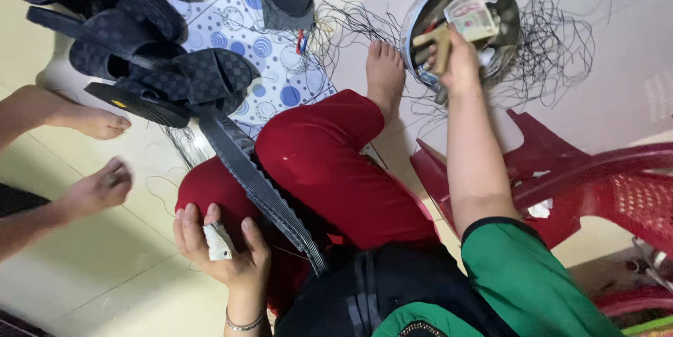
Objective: The person sits on the floor and sews a black sandal using a needle and thread. They hold the sandal on their lap, repeatedly pushing the needle through the sole and pulling the thread to stitch it. At one point, they reach into a nearby bucket to retrieve a small wooden tool before continuing the sewing process.
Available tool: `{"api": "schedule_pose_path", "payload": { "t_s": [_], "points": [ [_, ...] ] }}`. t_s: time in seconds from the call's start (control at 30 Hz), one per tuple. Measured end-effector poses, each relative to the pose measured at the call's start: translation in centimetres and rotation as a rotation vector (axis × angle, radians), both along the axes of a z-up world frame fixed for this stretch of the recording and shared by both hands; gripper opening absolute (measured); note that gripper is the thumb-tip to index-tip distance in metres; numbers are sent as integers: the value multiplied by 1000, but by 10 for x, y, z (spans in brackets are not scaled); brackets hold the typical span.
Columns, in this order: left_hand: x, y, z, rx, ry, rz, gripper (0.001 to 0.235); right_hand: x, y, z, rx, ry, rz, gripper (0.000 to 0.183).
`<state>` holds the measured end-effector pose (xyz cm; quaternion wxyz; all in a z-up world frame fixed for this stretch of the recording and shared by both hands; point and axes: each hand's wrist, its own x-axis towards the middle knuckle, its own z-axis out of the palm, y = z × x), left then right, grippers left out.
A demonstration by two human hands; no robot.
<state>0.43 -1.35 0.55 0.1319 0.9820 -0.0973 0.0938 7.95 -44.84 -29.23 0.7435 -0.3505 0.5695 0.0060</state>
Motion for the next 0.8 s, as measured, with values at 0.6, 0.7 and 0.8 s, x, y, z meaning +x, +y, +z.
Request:
{"api": "schedule_pose_path", "payload": {
  "t_s": [0.6,0.7,0.8],
  "points": [
    [1,-1,1,6,-17,-23,44,23,49,37,-348,109,489,43],
    [3,-1,1,6,-11,-19,45,3,30,2,-486,85,141,28],
    [3,0,2,6,-6,-30,44,-25,-21,-16,-577,265,-52,35]
  ]
}}
